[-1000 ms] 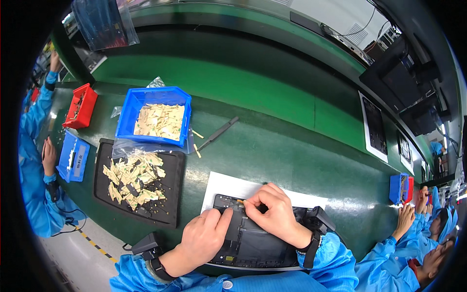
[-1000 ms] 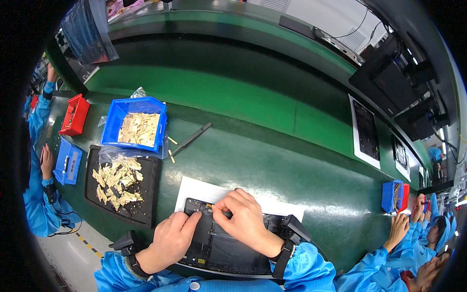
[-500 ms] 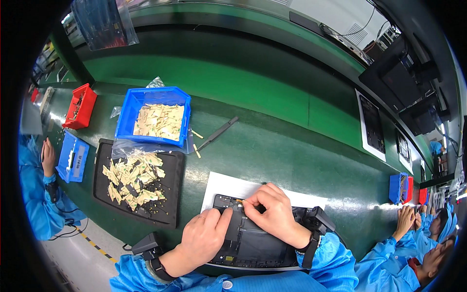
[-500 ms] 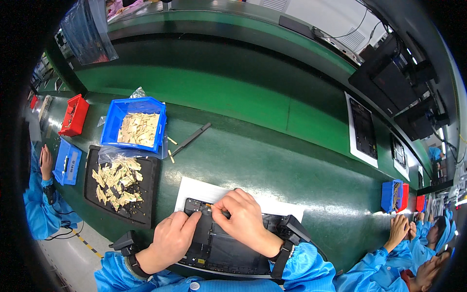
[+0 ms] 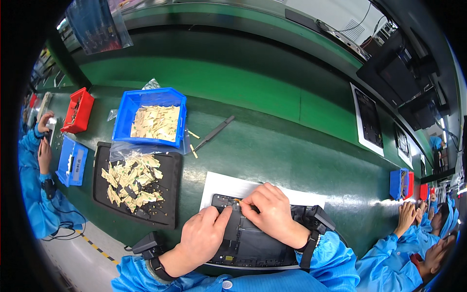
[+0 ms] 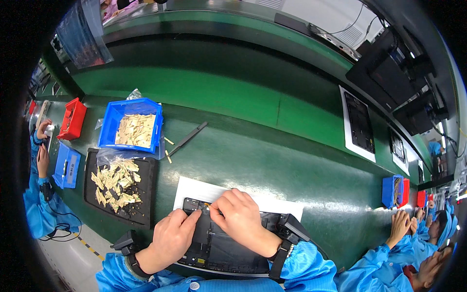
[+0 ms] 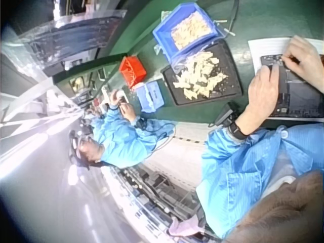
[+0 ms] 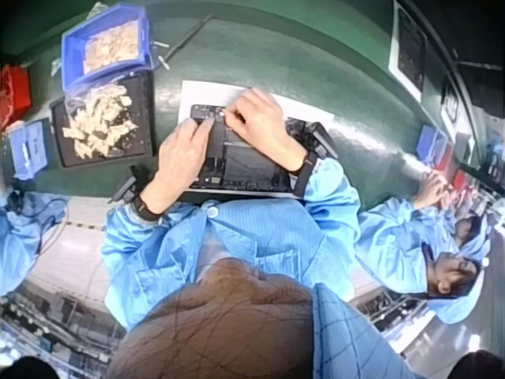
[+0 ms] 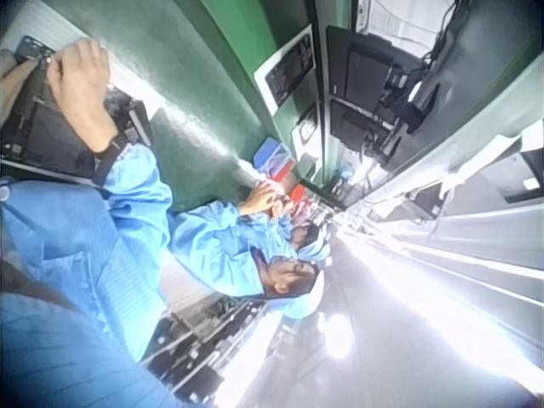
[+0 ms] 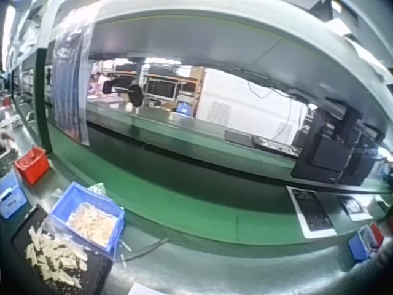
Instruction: The person assembles tablet devices by inserting internal components and ribbon cables into a tablet chassis, then enclosing them with a plastic casing. The internal components are manipulated with tweezers.
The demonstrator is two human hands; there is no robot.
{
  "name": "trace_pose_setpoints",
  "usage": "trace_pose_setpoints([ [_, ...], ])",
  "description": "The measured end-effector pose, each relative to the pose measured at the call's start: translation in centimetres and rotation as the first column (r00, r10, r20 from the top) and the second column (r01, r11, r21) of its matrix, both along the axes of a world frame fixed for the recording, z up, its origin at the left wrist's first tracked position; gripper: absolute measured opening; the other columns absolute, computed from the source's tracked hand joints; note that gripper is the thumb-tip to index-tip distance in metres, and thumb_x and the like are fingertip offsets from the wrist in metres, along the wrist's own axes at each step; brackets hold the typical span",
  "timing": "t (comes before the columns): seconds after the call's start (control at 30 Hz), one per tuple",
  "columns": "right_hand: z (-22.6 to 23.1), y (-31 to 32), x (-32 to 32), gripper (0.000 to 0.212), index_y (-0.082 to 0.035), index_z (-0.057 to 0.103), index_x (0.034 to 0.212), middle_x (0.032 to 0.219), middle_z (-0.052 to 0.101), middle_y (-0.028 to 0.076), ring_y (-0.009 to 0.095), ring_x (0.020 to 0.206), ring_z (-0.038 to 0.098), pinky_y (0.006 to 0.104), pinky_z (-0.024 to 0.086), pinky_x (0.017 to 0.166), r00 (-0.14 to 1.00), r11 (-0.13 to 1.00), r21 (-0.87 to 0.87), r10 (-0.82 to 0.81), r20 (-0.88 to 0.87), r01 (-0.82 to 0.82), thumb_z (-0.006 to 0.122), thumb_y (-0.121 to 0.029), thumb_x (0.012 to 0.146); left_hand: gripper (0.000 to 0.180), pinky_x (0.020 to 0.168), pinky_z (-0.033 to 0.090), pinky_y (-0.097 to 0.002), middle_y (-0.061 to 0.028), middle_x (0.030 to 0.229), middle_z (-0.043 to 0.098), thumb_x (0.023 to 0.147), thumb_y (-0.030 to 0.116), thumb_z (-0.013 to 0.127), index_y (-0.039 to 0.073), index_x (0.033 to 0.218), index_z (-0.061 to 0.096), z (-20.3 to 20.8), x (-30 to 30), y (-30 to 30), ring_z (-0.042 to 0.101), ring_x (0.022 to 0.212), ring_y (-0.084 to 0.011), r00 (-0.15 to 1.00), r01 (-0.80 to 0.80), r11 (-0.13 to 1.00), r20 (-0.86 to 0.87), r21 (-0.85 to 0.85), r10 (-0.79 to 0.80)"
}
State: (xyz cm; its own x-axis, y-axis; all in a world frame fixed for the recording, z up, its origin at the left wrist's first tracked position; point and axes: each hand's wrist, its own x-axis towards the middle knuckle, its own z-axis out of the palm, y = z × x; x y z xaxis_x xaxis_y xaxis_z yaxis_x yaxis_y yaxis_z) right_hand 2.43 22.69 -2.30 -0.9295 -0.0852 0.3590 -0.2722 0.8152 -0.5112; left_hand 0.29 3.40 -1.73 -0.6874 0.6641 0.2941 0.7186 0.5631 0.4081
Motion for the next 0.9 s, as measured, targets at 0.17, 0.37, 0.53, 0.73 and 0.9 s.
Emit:
trace_pose_setpoints([
  [0.17,-0.2,0.0,0.1,0.016,-0.01,0.057,0.07,0.072,0.054,0.003,0.022,0.07,0.056,0.0331,0.045,0.062,0.999,0.998,0.062,0.01,-0.033,-0.008,0.073,-0.012,0.071,0.03,0.052,0.046,-0.0323,-0.0058,0.072,0.042,0.073,0.004,0.068,0.005,0.103,0.068,0.1,0.0,0.1,0.054,0.06,-0.021,1.0,0.0,1.0,0.003,-0.012,0.0],
  [0.37,0.0,-0.1,-0.1,0.019,-0.008,0.057,0.07,0.069,0.054,0.005,0.024,0.065,0.055,0.0349,0.046,0.056,0.995,0.997,0.078,0.03,-0.094,-0.023,0.076,-0.008,0.066,0.031,0.052,0.046,-0.0322,-0.0062,0.072,0.042,0.073,0.004,0.068,0.005,0.104,0.068,0.1,0.0,0.2,0.054,0.062,-0.0212,1.0,0.0,1.0,0.002,-0.022,0.0],
  [0.53,0.1,-0.2,-0.2,0.019,-0.009,0.057,0.07,0.069,0.053,0.004,0.023,0.064,0.055,0.0345,0.046,0.056,0.994,0.995,0.095,0.03,-0.102,-0.021,0.076,-0.008,0.066,0.035,0.053,0.047,-0.032,-0.006,0.074,0.042,0.074,0.004,0.064,0.007,0.108,0.067,0.1,-0.1,0.4,0.054,0.063,-0.0209,1.0,0.006,1.0,0.007,-0.03,-0.006],
  [0.73,0.3,-0.3,-0.1,0.019,-0.009,0.057,0.069,0.069,0.053,0.004,0.023,0.065,0.055,0.0337,0.045,0.057,0.996,0.995,0.099,0.022,-0.083,-0.014,0.076,-0.01,0.067,0.044,0.056,0.048,-0.0292,-0.0057,0.079,0.043,0.074,0.012,0.059,0.007,0.117,0.06,0.5,-0.6,0.6,0.055,0.07,-0.0199,0.994,0.07,0.97,-0.065,-0.231,-0.087],
  [0.9,0.2,-0.2,0.2,0.016,-0.009,0.058,0.078,0.075,0.054,0.005,0.023,0.072,0.056,0.0337,0.045,0.064,1.0,0.994,0.105,0.0,-0.009,0.001,0.072,-0.011,0.071,0.044,0.057,0.049,-0.0304,-0.0063,0.082,0.047,0.073,0.012,0.059,0.008,0.117,0.059,0.8,-1.6,0.5,0.057,0.073,-0.0205,0.987,0.149,0.957,-0.014,-0.25,-0.158],
])
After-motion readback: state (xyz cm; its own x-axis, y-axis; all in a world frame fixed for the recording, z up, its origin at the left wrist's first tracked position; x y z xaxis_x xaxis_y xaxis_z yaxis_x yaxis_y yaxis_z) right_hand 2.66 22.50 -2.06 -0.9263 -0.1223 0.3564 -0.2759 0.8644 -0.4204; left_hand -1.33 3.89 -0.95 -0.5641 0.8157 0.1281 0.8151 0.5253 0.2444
